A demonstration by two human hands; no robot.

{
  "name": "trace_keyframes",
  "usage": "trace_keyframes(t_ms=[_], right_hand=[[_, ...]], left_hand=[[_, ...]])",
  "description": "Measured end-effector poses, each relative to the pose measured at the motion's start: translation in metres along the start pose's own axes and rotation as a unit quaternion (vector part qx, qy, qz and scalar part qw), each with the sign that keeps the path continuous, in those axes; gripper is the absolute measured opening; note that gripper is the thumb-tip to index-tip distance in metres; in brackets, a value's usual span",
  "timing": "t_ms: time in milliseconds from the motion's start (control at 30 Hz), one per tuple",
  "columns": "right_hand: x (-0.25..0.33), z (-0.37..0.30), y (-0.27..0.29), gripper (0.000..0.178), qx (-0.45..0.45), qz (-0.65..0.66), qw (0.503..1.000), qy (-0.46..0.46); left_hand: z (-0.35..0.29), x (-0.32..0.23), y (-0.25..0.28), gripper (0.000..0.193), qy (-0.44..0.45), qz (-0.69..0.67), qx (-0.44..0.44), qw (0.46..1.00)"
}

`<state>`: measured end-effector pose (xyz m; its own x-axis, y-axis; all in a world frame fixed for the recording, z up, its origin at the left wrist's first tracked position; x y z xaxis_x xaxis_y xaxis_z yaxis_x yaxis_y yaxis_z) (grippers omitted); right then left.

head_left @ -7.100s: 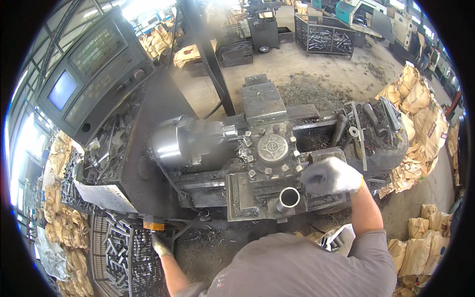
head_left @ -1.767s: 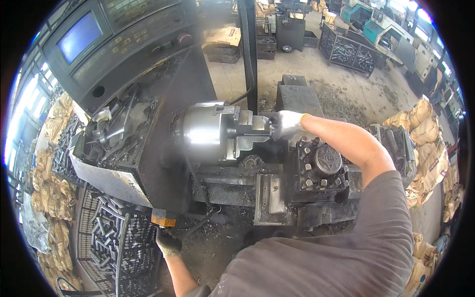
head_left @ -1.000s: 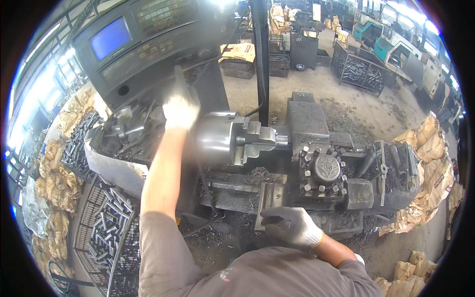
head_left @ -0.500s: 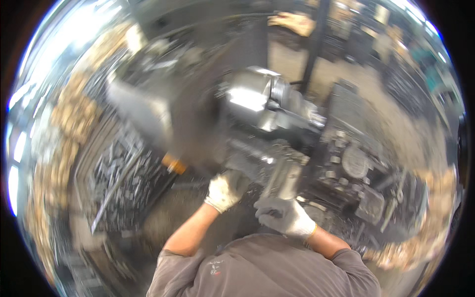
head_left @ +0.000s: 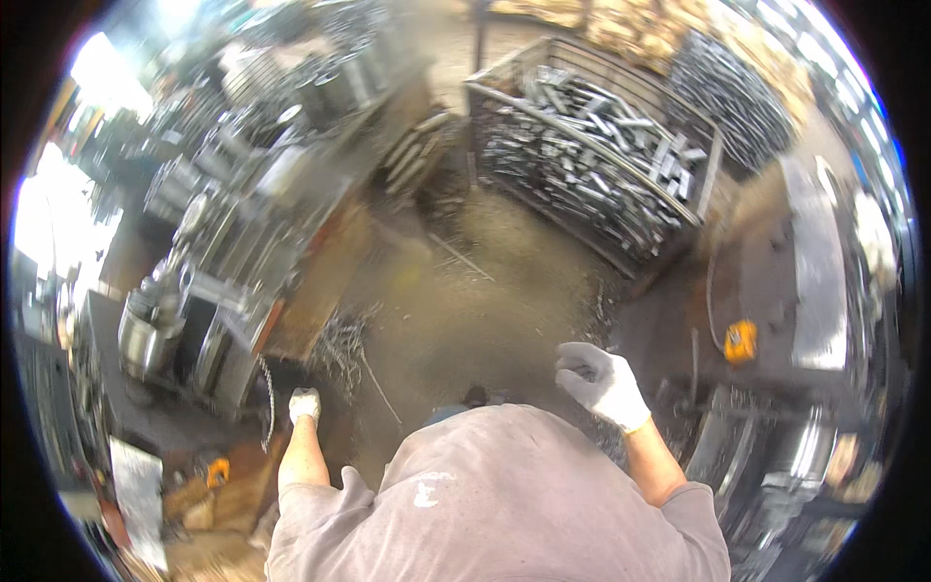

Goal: The person repeatedly loads hollow metal cylinders into a lathe chuck, secures them, and removes them after machining. The person places the processed cylinders into a nearby wire basket. The person wears gloves and uses the machine controls to operate the lathe.

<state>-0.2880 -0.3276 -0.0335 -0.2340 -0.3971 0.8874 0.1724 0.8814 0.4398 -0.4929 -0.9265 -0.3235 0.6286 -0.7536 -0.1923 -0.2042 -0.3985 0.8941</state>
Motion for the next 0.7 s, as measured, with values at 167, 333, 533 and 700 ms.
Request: trace_keyframes(t_ms=[167, 333, 533, 700], right_hand=[[0.047, 0.101, -0.065, 0.037, 0.185, -0.104, 0.975, 0.066], [0.015, 0.222, -0.096, 0.026, 0.235, -0.297, 0.913, 0.15], [-0.093, 0.408, -0.102, 0.038, 0.468, -0.34, 0.814, 0.044], [-0.235, 0.478, -0.137, 0.045, 0.54, -0.169, 0.718, -0.406]], left_hand=[[-0.059, 0.174, -0.085, 0.028, -0.147, 0.332, 0.089, 0.927], [-0.204, 0.108, -0.061, 0.044, -0.035, -0.001, 0.218, 0.975], [-0.262, 0.111, -0.112, 0.046, -0.067, -0.118, 0.311, 0.941], [-0.272, 0.034, -0.043, 0.047, 0.031, -0.207, 0.287, 0.935]])
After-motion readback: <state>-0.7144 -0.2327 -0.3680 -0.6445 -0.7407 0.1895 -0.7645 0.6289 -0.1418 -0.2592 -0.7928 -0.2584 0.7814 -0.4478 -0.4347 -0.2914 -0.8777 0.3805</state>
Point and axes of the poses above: each hand's wrist, its own z-axis towards the middle knuckle, its own y-axis out of the back of the hand, x = y × z, the point moved 1 cm from there along z, towards the middle knuckle, and after that the axes turned 1 degree about y, right-handed, at the moved point
